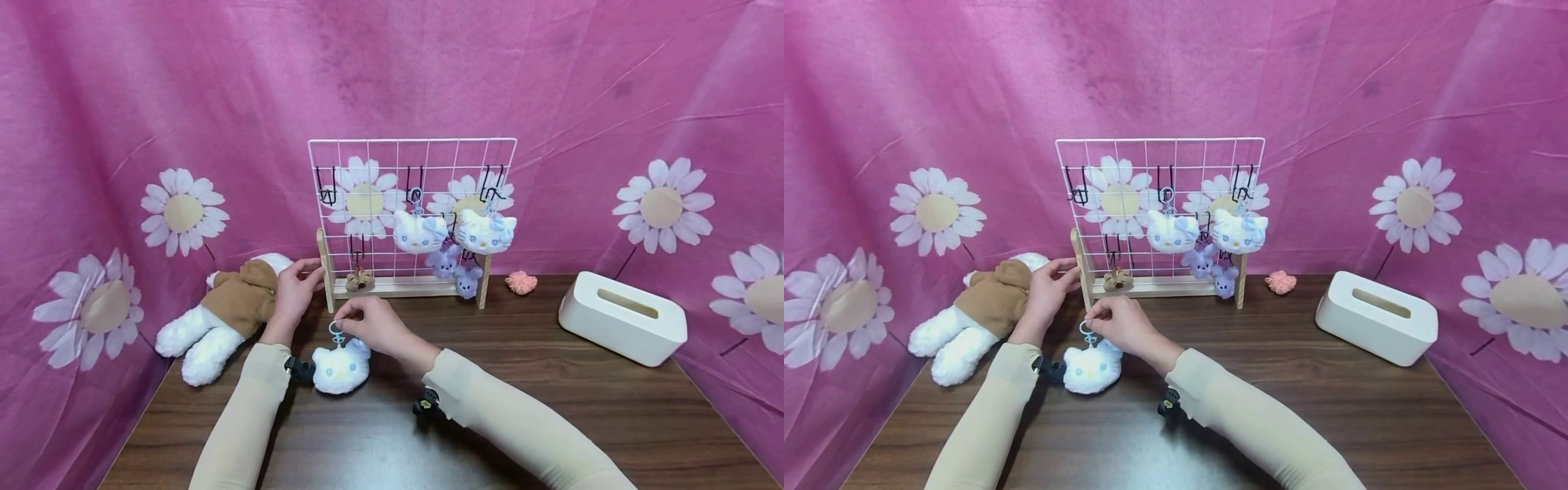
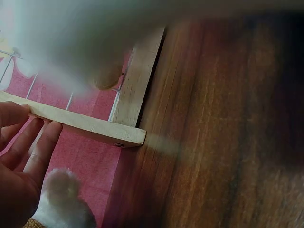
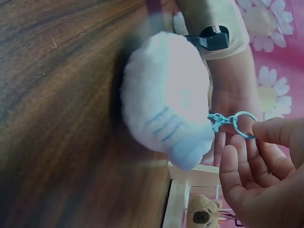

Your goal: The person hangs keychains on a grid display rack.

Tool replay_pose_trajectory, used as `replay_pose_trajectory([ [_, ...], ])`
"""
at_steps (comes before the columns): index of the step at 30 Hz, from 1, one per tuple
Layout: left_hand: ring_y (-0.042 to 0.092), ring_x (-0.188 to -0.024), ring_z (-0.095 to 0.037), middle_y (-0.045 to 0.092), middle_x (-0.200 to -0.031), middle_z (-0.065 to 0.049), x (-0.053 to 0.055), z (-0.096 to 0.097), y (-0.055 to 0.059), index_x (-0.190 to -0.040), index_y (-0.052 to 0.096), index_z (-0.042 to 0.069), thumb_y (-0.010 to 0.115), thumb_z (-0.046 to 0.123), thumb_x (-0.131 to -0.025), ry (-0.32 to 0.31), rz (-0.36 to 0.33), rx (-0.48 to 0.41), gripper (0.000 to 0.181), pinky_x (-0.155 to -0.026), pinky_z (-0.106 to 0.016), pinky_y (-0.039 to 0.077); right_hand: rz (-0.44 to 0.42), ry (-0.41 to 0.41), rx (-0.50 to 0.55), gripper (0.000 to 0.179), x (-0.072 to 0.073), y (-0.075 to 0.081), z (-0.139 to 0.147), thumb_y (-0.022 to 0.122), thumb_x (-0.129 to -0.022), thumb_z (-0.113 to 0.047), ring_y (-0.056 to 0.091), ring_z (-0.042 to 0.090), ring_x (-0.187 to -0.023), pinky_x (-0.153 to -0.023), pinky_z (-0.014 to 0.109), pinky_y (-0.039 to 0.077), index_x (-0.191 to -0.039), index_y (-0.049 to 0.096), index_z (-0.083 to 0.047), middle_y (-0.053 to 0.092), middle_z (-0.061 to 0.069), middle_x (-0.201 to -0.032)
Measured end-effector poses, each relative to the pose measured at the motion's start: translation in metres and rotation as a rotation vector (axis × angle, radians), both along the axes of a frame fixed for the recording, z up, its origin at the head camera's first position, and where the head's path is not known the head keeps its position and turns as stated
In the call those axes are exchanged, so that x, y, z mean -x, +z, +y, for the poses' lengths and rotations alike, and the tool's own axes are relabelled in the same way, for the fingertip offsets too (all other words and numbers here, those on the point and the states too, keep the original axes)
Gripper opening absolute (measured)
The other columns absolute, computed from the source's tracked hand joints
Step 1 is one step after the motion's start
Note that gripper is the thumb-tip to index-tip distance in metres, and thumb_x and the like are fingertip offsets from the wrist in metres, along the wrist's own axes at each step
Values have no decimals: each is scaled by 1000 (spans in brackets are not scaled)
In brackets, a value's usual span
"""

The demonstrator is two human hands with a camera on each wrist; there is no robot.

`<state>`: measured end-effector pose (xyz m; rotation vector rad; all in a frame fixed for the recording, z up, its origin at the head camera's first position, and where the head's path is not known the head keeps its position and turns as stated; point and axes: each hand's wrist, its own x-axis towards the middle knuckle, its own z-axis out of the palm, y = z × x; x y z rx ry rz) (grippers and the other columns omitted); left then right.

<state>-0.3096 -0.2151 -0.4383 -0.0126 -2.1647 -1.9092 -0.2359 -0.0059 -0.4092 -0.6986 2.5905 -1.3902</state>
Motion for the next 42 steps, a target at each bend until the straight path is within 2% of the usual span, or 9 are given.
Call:
replay_pose_trajectory([
  [8, 76, -102, -11, 72, -138, -35, 2, -1, -1, -138, 72, -8, 70, 8, -111, -2, -3, 0, 32, -94, -26, 73, -23, 6, 21, 7, -1, 13, 4, 78, -106, -17, 65, 7, -86, -76, 20, 59, -104, 84, -14, 81, 1, -100],
  [14, 75, -100, -6, 73, -139, -32, 1, 0, 0, -138, 72, -8, 70, 8, -111, 0, -2, 9, 32, -97, -30, 74, -12, 12, 29, 8, -1, 17, 5, 76, -107, -15, 66, 7, -86, -75, 20, 60, -105, 84, -13, 81, 2, -101],
  [21, 74, -99, -5, 73, -138, -32, 1, 0, 1, -138, 72, -7, 69, 7, -111, 2, -4, 20, 31, -90, -22, 73, 13, 6, 21, 8, 0, 23, 4, 76, -107, -16, 65, 6, -88, -77, 19, 60, -107, 84, -13, 81, 1, -103],
  [26, 74, -96, -2, 73, -139, -32, 1, -1, 0, -138, 72, -8, 70, 7, -111, 2, -8, 13, 31, -91, -23, 74, 52, 6, 9, 7, 2, 29, 1, 77, -106, -18, 65, 8, -91, -80, 21, 60, -106, 84, -14, 81, 0, -103],
  [29, 74, -94, -1, 74, -138, -31, 1, -1, -1, -137, 73, -7, 70, 7, -110, 2, -10, 13, 30, -90, -24, 74, 84, 7, -3, 6, 6, 37, -2, 78, -106, -18, 66, 9, -93, -82, 23, 60, -106, 83, -15, 81, 0, -103],
  [33, 73, -93, -1, 75, -137, -30, 0, -2, -2, -136, 74, -6, 71, 9, -110, 11, -7, 36, 30, -85, -19, 73, 126, 1, -29, 5, 10, 51, -7, 78, -106, -18, 68, 10, -94, -85, 25, 61, -107, 83, -16, 82, -1, -104],
  [39, 72, -102, -10, 79, -132, -24, 1, -4, -3, -134, 78, 1, 75, 15, -109, 66, 24, 177, 29, -80, -6, 62, 176, 0, -32, 6, 14, 75, -12, 78, -106, -18, 68, 12, -93, -81, 22, 59, -108, 83, -15, 83, 1, -106],
  [42, 72, -102, -11, 79, -133, -25, 1, -5, -2, -136, 77, 0, 73, 14, -110, 66, 21, 193, 30, -80, -4, 58, 192, 2, -13, 8, 16, 88, -12, 79, -107, -19, 68, 12, -92, -79, 21, 58, -109, 83, -13, 84, 2, -106],
])
